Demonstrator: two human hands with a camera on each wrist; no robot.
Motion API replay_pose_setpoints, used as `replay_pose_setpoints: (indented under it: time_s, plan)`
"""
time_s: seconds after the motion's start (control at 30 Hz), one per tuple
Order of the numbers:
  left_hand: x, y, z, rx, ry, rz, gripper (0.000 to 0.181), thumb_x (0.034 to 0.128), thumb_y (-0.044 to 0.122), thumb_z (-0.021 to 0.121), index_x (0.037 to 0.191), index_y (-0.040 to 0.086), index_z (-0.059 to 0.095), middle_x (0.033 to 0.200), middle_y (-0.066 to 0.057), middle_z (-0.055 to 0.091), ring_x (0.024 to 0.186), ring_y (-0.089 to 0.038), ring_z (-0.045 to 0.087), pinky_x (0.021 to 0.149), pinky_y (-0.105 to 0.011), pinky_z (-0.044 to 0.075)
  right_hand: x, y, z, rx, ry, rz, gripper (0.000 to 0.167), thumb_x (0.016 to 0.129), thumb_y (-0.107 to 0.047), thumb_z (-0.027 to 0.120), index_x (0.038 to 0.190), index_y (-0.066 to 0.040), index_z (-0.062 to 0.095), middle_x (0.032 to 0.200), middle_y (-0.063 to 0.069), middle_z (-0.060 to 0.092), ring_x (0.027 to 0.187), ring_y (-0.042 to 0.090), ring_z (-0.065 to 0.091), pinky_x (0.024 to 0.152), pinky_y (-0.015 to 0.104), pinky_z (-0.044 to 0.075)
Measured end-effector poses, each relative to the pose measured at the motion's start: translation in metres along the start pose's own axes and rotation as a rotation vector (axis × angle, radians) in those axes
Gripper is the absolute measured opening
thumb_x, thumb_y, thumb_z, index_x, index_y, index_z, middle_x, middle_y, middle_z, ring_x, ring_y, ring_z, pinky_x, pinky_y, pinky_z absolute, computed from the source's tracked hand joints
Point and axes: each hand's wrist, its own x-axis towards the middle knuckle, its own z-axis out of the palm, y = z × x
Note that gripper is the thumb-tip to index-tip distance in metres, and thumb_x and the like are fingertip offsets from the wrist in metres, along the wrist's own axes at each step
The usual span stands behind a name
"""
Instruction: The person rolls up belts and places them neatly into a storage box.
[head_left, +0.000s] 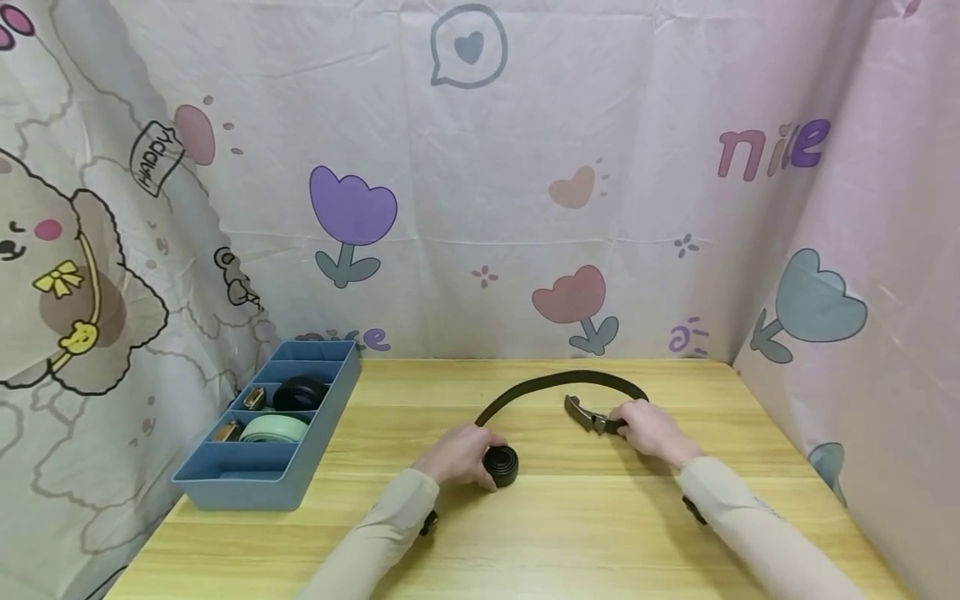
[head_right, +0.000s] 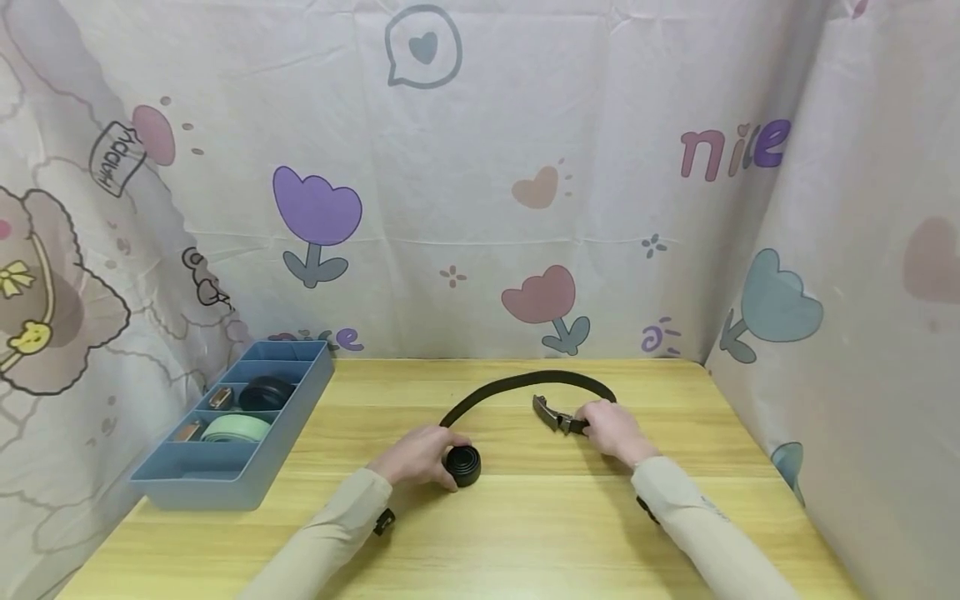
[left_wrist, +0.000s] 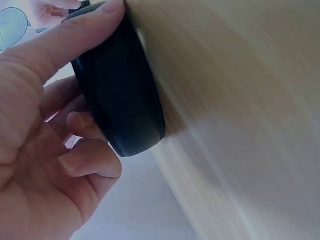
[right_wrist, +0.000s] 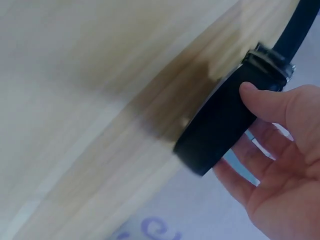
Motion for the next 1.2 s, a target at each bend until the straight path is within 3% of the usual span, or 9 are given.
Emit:
replay_pose_setpoints:
  time_s: [0.2, 0.3, 0.57, 0.77, 0.97, 1.07, 1.2]
  plan:
    - [-0.005, -0.001, -0.002, -0.006, 0.007, 0.003, 0.058, 0.0596, 0.024, 0.093, 0.113, 0.019, 0.072, 0.104, 0.007, 0.072, 0.090, -0.005, 0.062, 0.083, -0.026, 0.050, -0.009, 0.032, -0.006, -0.119, 0.103, 0.027, 0.015, 0.077, -0.005, 0.077, 0.089, -0.014, 0.077, 0.098, 0.008, 0.064, 0.094, 0.032, 0.054, 0.074, 0.053, 0.045]
    - [-0.006, -0.002, -0.002, -0.004, 0.004, -0.001, 0.057, 0.0601, 0.025, 0.092, 0.114, 0.019, 0.072, 0.104, 0.007, 0.072, 0.090, -0.005, 0.061, 0.084, -0.025, 0.050, -0.012, 0.045, -0.007, -0.118, 0.125, 0.054, 0.019, 0.076, -0.003, 0.075, 0.094, -0.011, 0.077, 0.092, 0.007, 0.055, 0.091, 0.030, 0.050, 0.071, 0.050, 0.044]
    - [-0.006, -0.003, -0.001, -0.004, -0.009, -0.013, 0.056, 0.0603, 0.025, 0.093, 0.112, 0.020, 0.072, 0.103, 0.008, 0.072, 0.090, -0.005, 0.061, 0.083, -0.025, 0.050, -0.015, 0.053, -0.007, -0.070, 0.115, 0.095, 0.033, 0.075, 0.007, 0.061, 0.103, -0.005, 0.074, 0.085, 0.007, 0.056, 0.084, 0.029, 0.053, 0.071, 0.050, 0.050]
    - [-0.003, 0.000, -0.001, 0.008, -0.013, -0.011, 0.053, 0.0601, 0.026, 0.092, 0.109, 0.020, 0.073, 0.099, 0.010, 0.071, 0.086, -0.004, 0.060, 0.080, -0.024, 0.049, -0.009, 0.027, -0.008, -0.050, 0.163, 0.098, 0.034, 0.078, 0.005, 0.061, 0.110, -0.005, 0.071, 0.093, 0.010, 0.059, 0.093, 0.033, 0.055, 0.081, 0.054, 0.048]
    - [0.000, 0.005, 0.002, 0.049, -0.004, -0.013, 0.049, 0.0599, 0.033, 0.092, 0.103, 0.018, 0.073, 0.093, 0.011, 0.069, 0.081, -0.003, 0.058, 0.077, -0.023, 0.049, -0.001, -0.024, 0.000, -0.004, 0.231, -0.052, 0.023, 0.082, -0.004, 0.069, 0.104, -0.009, 0.074, 0.100, 0.006, 0.066, 0.097, 0.028, 0.059, 0.083, 0.051, 0.047]
    - [0.001, 0.008, 0.003, 0.074, 0.020, -0.003, 0.043, 0.0595, 0.036, 0.092, 0.093, 0.018, 0.072, 0.085, 0.012, 0.067, 0.075, -0.002, 0.056, 0.071, -0.022, 0.048, 0.001, -0.050, 0.007, 0.025, 0.211, -0.152, 0.019, 0.083, -0.009, 0.073, 0.102, -0.010, 0.074, 0.099, 0.004, 0.071, 0.095, 0.025, 0.063, 0.084, 0.047, 0.051]
    - [0.001, 0.012, 0.004, 0.093, 0.044, -0.005, 0.039, 0.0586, 0.037, 0.092, 0.083, 0.018, 0.069, 0.076, 0.014, 0.063, 0.067, -0.001, 0.053, 0.065, -0.019, 0.046, 0.002, -0.080, 0.017, 0.062, 0.116, -0.238, 0.018, 0.086, -0.012, 0.071, 0.104, -0.012, 0.074, 0.100, 0.001, 0.073, 0.092, 0.020, 0.068, 0.081, 0.038, 0.055]
